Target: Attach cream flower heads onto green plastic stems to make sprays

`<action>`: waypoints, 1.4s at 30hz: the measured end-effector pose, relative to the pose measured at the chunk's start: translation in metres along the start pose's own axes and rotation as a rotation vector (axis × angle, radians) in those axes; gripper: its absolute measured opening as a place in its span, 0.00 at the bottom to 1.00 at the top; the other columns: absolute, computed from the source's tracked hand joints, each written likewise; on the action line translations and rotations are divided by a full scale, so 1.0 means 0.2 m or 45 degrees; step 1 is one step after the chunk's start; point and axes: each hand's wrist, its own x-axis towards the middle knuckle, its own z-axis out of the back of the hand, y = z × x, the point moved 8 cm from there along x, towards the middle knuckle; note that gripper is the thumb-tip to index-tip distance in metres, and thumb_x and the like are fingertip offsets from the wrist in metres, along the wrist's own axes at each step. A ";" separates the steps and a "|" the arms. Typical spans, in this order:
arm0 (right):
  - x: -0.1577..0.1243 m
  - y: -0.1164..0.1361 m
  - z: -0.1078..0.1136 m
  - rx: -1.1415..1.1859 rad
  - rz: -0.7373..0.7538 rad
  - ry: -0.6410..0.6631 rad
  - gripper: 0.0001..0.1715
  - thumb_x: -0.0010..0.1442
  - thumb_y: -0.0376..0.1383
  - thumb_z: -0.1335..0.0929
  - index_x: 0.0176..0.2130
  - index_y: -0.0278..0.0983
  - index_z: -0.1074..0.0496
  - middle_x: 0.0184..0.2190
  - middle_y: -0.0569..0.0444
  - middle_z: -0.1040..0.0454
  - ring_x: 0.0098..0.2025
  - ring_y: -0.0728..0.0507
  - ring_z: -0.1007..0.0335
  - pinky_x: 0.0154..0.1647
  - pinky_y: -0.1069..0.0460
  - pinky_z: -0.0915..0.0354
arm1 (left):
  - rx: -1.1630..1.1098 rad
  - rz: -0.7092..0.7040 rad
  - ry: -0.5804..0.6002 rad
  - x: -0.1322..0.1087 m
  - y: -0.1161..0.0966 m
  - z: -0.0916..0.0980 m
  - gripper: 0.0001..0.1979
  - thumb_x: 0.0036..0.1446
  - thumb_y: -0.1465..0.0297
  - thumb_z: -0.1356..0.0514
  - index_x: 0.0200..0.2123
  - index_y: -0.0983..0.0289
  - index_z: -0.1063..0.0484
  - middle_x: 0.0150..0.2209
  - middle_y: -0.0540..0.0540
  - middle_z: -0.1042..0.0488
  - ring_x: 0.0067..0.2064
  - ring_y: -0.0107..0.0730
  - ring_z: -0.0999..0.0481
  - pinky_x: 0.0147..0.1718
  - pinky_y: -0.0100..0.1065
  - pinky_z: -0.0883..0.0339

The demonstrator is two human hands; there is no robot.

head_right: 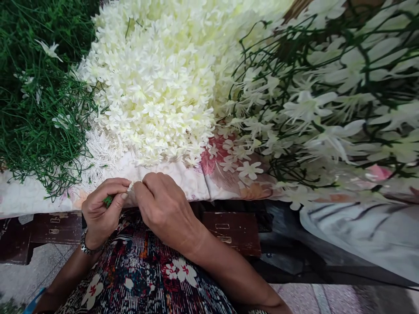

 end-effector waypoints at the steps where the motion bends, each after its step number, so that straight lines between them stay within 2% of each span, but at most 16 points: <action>1: 0.00 0.00 0.00 0.013 -0.003 -0.010 0.09 0.55 0.28 0.40 0.26 0.33 0.33 0.23 0.52 0.38 0.28 0.49 0.42 0.29 0.53 0.39 | 0.046 -0.049 0.002 -0.01 -0.02 0.00 0.07 0.48 0.80 0.45 0.30 0.65 0.31 0.33 0.55 0.27 0.36 0.29 0.28 0.36 0.32 0.33; 5: -0.01 0.00 0.01 0.136 -0.026 -0.074 0.08 0.55 0.28 0.40 0.28 0.32 0.33 0.24 0.52 0.36 0.30 0.49 0.39 0.30 0.53 0.38 | 0.246 -0.236 0.020 -0.04 -0.08 -0.01 0.09 0.47 0.81 0.45 0.32 0.65 0.30 0.35 0.56 0.27 0.36 0.29 0.27 0.33 0.30 0.32; 7: -0.02 -0.01 0.01 0.216 -0.032 -0.090 0.07 0.54 0.27 0.40 0.30 0.32 0.33 0.25 0.52 0.36 0.30 0.50 0.38 0.30 0.54 0.37 | 0.209 -0.264 0.027 -0.04 -0.09 -0.01 0.09 0.48 0.80 0.44 0.33 0.65 0.30 0.35 0.56 0.27 0.35 0.29 0.27 0.32 0.29 0.32; 9: -0.03 -0.02 0.02 0.288 -0.034 -0.105 0.07 0.54 0.27 0.39 0.32 0.32 0.33 0.26 0.52 0.35 0.30 0.50 0.38 0.29 0.55 0.37 | 0.056 -0.222 0.032 -0.04 -0.08 0.01 0.10 0.48 0.79 0.45 0.35 0.64 0.30 0.34 0.55 0.27 0.36 0.29 0.28 0.33 0.31 0.32; 11: -0.04 -0.02 0.02 0.334 -0.036 -0.116 0.07 0.54 0.27 0.39 0.33 0.32 0.33 0.26 0.53 0.35 0.29 0.51 0.38 0.29 0.55 0.37 | -0.090 -0.092 0.036 -0.03 -0.04 0.01 0.10 0.50 0.79 0.46 0.36 0.64 0.30 0.33 0.54 0.27 0.35 0.28 0.28 0.34 0.31 0.32; 13: -0.04 -0.02 0.02 0.358 -0.024 -0.120 0.07 0.53 0.26 0.39 0.34 0.32 0.34 0.25 0.53 0.35 0.29 0.51 0.38 0.28 0.56 0.37 | -0.162 0.068 0.048 -0.02 0.02 0.00 0.09 0.51 0.79 0.46 0.34 0.64 0.30 0.31 0.53 0.27 0.32 0.25 0.29 0.31 0.29 0.34; 15: -0.05 -0.01 0.01 0.363 -0.004 -0.123 0.07 0.53 0.26 0.38 0.34 0.32 0.34 0.25 0.53 0.35 0.29 0.51 0.38 0.28 0.56 0.36 | -0.190 0.147 0.060 -0.02 0.04 -0.02 0.07 0.51 0.79 0.45 0.32 0.64 0.30 0.29 0.51 0.29 0.30 0.23 0.30 0.28 0.26 0.35; 22: -0.05 -0.01 0.01 0.364 -0.001 -0.153 0.06 0.52 0.25 0.38 0.33 0.31 0.33 0.25 0.52 0.34 0.29 0.51 0.38 0.28 0.55 0.36 | -0.111 -0.073 0.026 -0.02 -0.02 -0.04 0.10 0.47 0.82 0.43 0.33 0.65 0.30 0.29 0.51 0.29 0.31 0.23 0.31 0.31 0.27 0.36; 25: -0.05 -0.03 -0.01 0.491 -0.069 -0.117 0.08 0.53 0.26 0.38 0.36 0.32 0.34 0.26 0.53 0.34 0.30 0.52 0.37 0.29 0.56 0.35 | -0.227 0.004 -0.024 -0.03 0.02 -0.04 0.09 0.48 0.81 0.43 0.32 0.64 0.29 0.28 0.51 0.30 0.30 0.23 0.31 0.29 0.27 0.36; 28: -0.06 -0.05 -0.01 0.597 -0.121 -0.117 0.14 0.51 0.29 0.35 0.41 0.33 0.36 0.30 0.53 0.34 0.32 0.51 0.37 0.31 0.55 0.34 | -0.421 0.180 -0.105 -0.03 0.09 -0.03 0.06 0.49 0.79 0.43 0.30 0.64 0.29 0.26 0.50 0.30 0.29 0.22 0.32 0.27 0.26 0.38; 31: -0.05 -0.06 0.00 0.638 -0.120 -0.132 0.28 0.47 0.36 0.31 0.48 0.33 0.41 0.40 0.47 0.36 0.41 0.46 0.37 0.38 0.49 0.33 | -0.513 0.260 -0.134 -0.04 0.13 -0.03 0.04 0.49 0.77 0.42 0.28 0.63 0.29 0.26 0.50 0.30 0.30 0.24 0.32 0.29 0.27 0.38; 33: -0.03 -0.05 -0.02 0.653 -0.073 -0.085 0.32 0.46 0.39 0.31 0.49 0.33 0.42 0.45 0.44 0.39 0.47 0.43 0.39 0.42 0.47 0.34 | -0.585 0.293 -0.137 -0.05 0.15 -0.04 0.03 0.48 0.76 0.41 0.27 0.63 0.29 0.26 0.49 0.30 0.30 0.23 0.32 0.29 0.27 0.38; 35: -0.02 -0.03 -0.04 0.671 -0.030 -0.046 0.27 0.48 0.36 0.32 0.48 0.33 0.40 0.44 0.45 0.37 0.46 0.44 0.39 0.43 0.48 0.35 | -0.661 0.331 -0.143 -0.06 0.16 -0.05 0.02 0.48 0.76 0.41 0.27 0.63 0.29 0.26 0.49 0.30 0.28 0.23 0.33 0.28 0.26 0.39; 38: -0.03 -0.04 -0.05 0.677 -0.051 -0.098 0.18 0.50 0.29 0.34 0.43 0.33 0.36 0.34 0.50 0.32 0.38 0.49 0.35 0.37 0.52 0.34 | -0.709 0.333 -0.154 -0.06 0.17 -0.06 0.01 0.48 0.75 0.40 0.27 0.64 0.29 0.25 0.49 0.30 0.27 0.22 0.33 0.27 0.26 0.38; 42: -0.05 -0.06 -0.05 0.627 -0.080 -0.122 0.12 0.49 0.27 0.34 0.38 0.33 0.33 0.29 0.53 0.31 0.32 0.50 0.35 0.32 0.53 0.36 | -0.668 0.354 -0.111 -0.07 0.16 -0.07 0.01 0.48 0.74 0.40 0.28 0.64 0.29 0.25 0.49 0.31 0.27 0.22 0.33 0.26 0.24 0.38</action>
